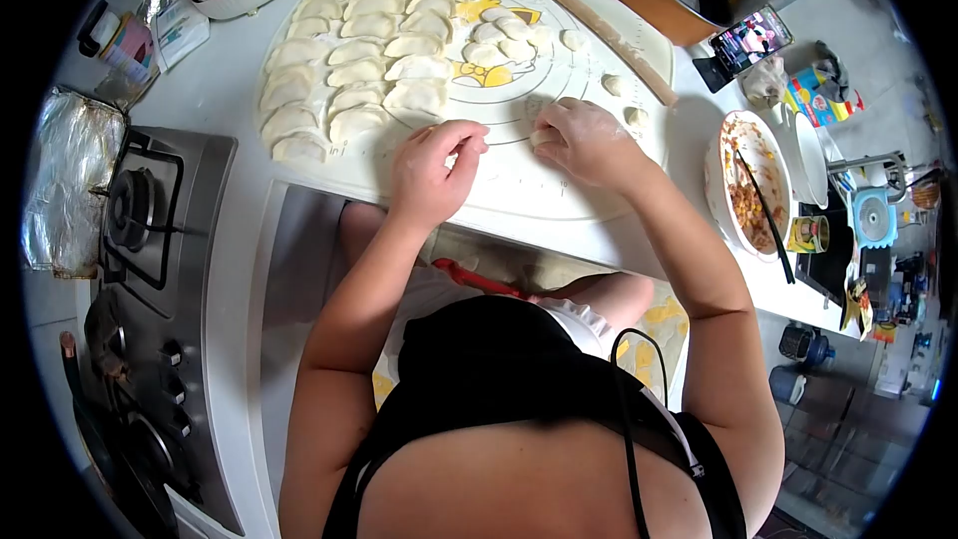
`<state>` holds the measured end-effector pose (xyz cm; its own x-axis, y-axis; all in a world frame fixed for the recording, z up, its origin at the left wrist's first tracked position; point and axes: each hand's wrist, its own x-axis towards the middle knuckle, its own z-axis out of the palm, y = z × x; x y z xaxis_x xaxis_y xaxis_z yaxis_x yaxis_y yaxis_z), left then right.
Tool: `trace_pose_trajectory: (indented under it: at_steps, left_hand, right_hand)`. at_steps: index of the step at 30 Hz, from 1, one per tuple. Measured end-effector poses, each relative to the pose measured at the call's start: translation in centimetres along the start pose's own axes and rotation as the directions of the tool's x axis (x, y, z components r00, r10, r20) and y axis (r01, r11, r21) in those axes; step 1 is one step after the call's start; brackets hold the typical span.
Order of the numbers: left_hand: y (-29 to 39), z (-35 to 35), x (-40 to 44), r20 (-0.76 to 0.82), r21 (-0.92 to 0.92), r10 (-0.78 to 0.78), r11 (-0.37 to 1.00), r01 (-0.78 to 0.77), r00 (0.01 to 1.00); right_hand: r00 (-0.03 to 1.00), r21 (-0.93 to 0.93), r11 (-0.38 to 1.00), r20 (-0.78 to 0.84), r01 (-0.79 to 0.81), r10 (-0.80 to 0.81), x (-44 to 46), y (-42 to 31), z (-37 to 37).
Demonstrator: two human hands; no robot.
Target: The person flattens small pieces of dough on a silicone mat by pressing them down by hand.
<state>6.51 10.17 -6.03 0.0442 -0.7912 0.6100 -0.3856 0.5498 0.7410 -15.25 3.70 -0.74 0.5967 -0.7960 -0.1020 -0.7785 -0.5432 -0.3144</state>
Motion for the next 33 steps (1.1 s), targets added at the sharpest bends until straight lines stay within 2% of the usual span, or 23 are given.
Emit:
trace_pose_trajectory:
  at_steps: [2,3,5,9,12,14,17,20,24,26,27,29,31,33]
  left_hand:
    - [0.0,-0.1,0.0,0.006,0.005,-0.005,1.0,0.005,1.0]
    - [0.0,-0.1,0.0,0.011,0.009,-0.008,1.0,0.008,1.0]
    - [0.1,-0.1,0.1,0.009,0.001,-0.009,1.0,0.009,1.0]
    - [0.0,0.0,0.0,0.014,0.003,0.002,1.0,-0.002,1.0]
    - [-0.1,0.0,0.0,0.007,0.001,0.023,1.0,-0.023,1.0]
    - [-0.1,0.0,0.0,0.009,-0.001,0.008,1.0,-0.008,1.0]
    - [0.0,0.0,0.0,0.01,-0.005,-0.006,1.0,0.006,1.0]
    - [0.1,0.0,0.0,0.014,-0.005,-0.005,1.0,0.005,1.0]
    - [0.1,0.0,0.0,0.01,-0.006,-0.005,1.0,0.005,1.0]
    - [0.3,0.0,0.0,0.015,-0.018,-0.007,1.0,0.007,1.0]
    - [0.3,0.0,0.0,0.02,-0.028,-0.009,1.0,0.009,1.0]
    - [0.3,0.0,0.0,0.013,0.009,0.008,1.0,-0.009,1.0]
    - [0.4,0.0,0.0,0.002,0.044,0.028,0.999,-0.028,1.0]
    - [0.5,-0.3,-0.1,0.016,0.037,-0.03,0.999,0.029,0.999]
  right_hand:
    - [0.994,0.079,0.991,-0.045,0.104,-0.101,-0.2,0.6,-0.2]
    - [0.994,0.077,0.992,-0.045,0.105,-0.101,-0.4,0.1,-0.5]
    - [0.99,0.04,0.999,-0.141,-0.007,0.012,-1.0,-1.0,-1.2]
    - [0.988,-0.071,0.993,-0.128,-0.09,0.08,-0.5,-0.5,-0.2]
    - [0.997,-0.068,0.995,-0.04,-0.067,0.065,-0.2,0.2,-0.1]
    - [0.988,-0.006,0.997,-0.13,0.077,-0.077,-0.3,0.7,0.1]
    - [0.995,0.092,0.995,-0.094,0.026,-0.018,-0.6,-0.7,-1.0]
    - [0.994,0.066,0.994,-0.064,0.088,-0.084,0.2,0.3,-0.2]
    - [0.996,0.016,0.996,0.013,0.092,-0.092,0.0,-0.2,-1.1]
    - [0.95,-0.064,0.98,-0.241,0.187,-0.197,0.3,-1.0,-0.7]
    - [0.951,-0.066,0.982,-0.244,0.178,-0.189,0.6,-1.0,-0.1]
    - [0.805,-0.201,0.892,-0.384,0.404,-0.451,1.8,-0.5,2.0]
    - [0.833,-0.221,0.895,-0.332,0.387,-0.442,2.6,-0.6,2.8]
    - [0.855,-0.235,0.893,-0.276,0.383,-0.439,2.8,-0.2,3.3]
